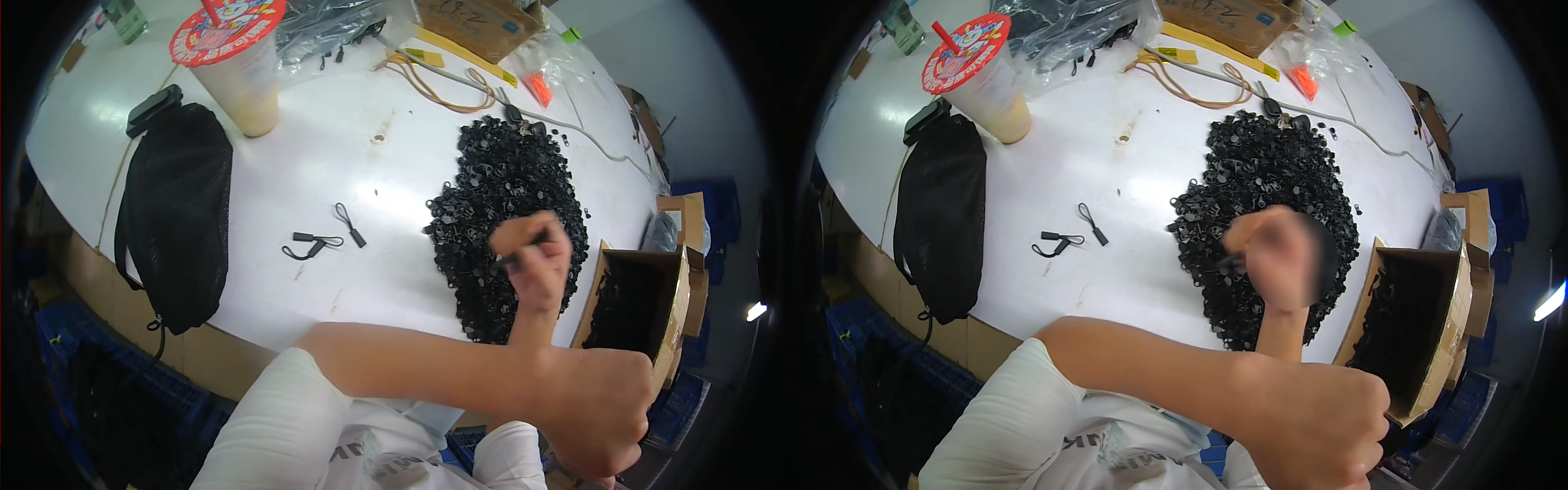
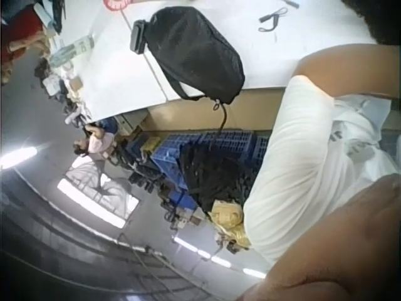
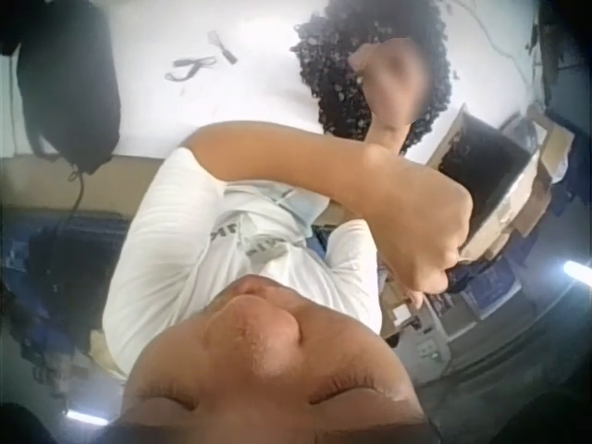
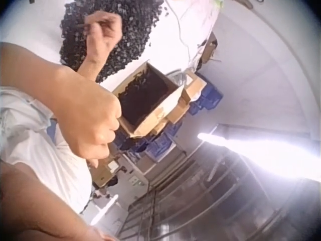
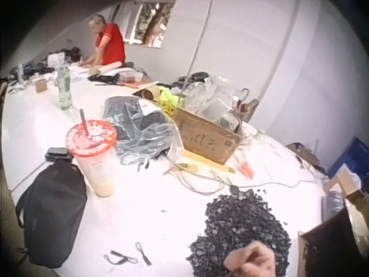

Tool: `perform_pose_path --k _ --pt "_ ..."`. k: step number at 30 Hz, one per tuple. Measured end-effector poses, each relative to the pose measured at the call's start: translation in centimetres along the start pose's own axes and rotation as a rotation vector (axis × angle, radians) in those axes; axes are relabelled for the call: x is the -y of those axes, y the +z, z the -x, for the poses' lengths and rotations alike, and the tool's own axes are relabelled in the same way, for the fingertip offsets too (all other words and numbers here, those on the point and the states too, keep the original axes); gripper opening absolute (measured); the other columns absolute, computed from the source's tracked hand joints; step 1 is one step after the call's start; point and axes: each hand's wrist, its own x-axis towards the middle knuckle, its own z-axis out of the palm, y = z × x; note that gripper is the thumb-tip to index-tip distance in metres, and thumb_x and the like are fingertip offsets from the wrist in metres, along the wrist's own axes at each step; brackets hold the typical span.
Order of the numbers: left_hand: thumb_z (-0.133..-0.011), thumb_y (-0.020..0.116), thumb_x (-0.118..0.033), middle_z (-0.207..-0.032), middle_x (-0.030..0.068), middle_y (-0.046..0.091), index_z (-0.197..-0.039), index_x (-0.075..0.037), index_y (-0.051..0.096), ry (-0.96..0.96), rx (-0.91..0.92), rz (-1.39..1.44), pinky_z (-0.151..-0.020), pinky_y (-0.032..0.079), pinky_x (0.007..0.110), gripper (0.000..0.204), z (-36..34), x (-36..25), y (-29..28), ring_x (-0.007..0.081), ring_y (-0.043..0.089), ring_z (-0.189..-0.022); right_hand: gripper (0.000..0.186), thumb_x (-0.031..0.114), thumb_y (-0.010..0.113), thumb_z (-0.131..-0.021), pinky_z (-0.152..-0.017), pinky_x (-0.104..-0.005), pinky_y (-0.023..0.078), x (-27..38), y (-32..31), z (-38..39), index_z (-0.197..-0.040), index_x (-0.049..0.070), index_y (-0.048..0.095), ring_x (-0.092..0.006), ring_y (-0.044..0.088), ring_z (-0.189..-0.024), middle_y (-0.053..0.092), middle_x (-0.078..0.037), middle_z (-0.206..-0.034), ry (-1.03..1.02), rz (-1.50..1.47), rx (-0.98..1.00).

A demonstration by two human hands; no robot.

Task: Inspecting and sorting small black plastic components on a workbench.

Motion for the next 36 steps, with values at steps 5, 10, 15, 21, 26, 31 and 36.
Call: perform_pose_path --k 5,10,15,21,26,31,36 --pt "-0.074 0.065 -0.044 -0.051 0.0021 0.053 -0.056 -0.009 0.057 -0.101 -0.122 -0.045 -0.042 0.041 0.034 0.040 1.6 0.5 2.4 0.0201 0.057 -0.050 0.011 0.016 0.053 -0.092 -0.076 -0.0347 0.035 -0.6 -5.3 2.4 -0.093 0.008 0.046 -0.0169 0.041 -0.083 0.044 -0.004 -0.088 -0.421 -0.498 -0.401" --pt "-0.074 0.069 -0.037 -0.052 0.0023 0.051 -0.058 -0.009 0.051 -0.271 0.185 -0.099 -0.045 0.045 0.035 0.037 2.9 2.9 1.2 0.0197 0.058 -0.055 0.008 0.014 0.051 -0.090 -0.058 -0.0290 0.040 -1.3 -12.3 7.7 -0.094 0.007 0.053 -0.0163 0.044 -0.070 0.048 -0.005 -0.084 -0.348 -0.623 -0.588" --pt "-0.084 0.064 -0.036 -0.070 0.0056 0.061 -0.083 -0.010 0.059 -0.758 0.733 -0.396 -0.056 0.051 0.036 0.026 4.8 6.7 -0.3 0.0250 0.064 -0.065 0.015 0.016 0.047 -0.095 -0.041 -0.0205 0.027 -1.6 -11.0 7.9 -0.098 0.003 0.055 -0.0099 0.035 -0.050 0.046 -0.002 -0.069 -0.288 -0.385 -0.820" --pt "-0.080 0.070 -0.033 -0.081 0.0100 0.064 -0.098 -0.009 0.061 -1.082 1.062 -0.559 -0.068 0.051 0.042 0.032 8.3 9.6 -0.2 0.0301 0.064 -0.079 0.009 0.010 0.057 -0.092 -0.041 -0.0188 0.021 -1.0 -10.2 7.8 -0.089 0.002 0.059 -0.0006 0.030 -0.046 0.039 0.007 -0.059 -0.198 -0.155 -0.751" --pt "-0.075 0.074 -0.019 -0.087 0.0112 0.056 -0.098 -0.006 0.057 -0.987 0.968 -0.636 -0.074 0.049 0.041 0.031 10.4 9.9 1.9 0.0311 0.059 -0.088 0.007 0.004 0.050 -0.079 -0.044 -0.0189 0.021 -0.8 -10.7 8.7 -0.080 0.002 0.056 0.0001 0.032 -0.050 0.044 0.006 -0.062 -0.194 -0.041 -0.706" --pt "-0.076 0.071 -0.009 -0.086 0.0115 0.055 -0.091 -0.004 0.057 -0.993 0.964 -0.566 -0.072 0.047 0.042 0.021 11.7 10.8 1.4 0.0316 0.057 -0.087 0.005 0.006 0.048 -0.072 -0.050 -0.0215 0.028 -0.9 -10.8 8.7 -0.071 0.001 0.048 -0.0043 0.036 -0.057 0.044 0.002 -0.064 -0.168 0.120 -0.657" --pt "-0.080 0.068 -0.012 -0.079 0.0124 0.056 -0.083 -0.003 0.060 -1.050 0.903 -0.446 -0.068 0.046 0.042 0.012 12.0 11.2 0.6 0.0321 0.058 -0.080 0.008 0.008 0.054 -0.075 -0.054 -0.0215 0.031 -0.3 -10.0 8.3 -0.076 0.000 0.051 -0.0040 0.039 -0.062 0.047 0.002 -0.067 -0.183 0.247 -0.633"
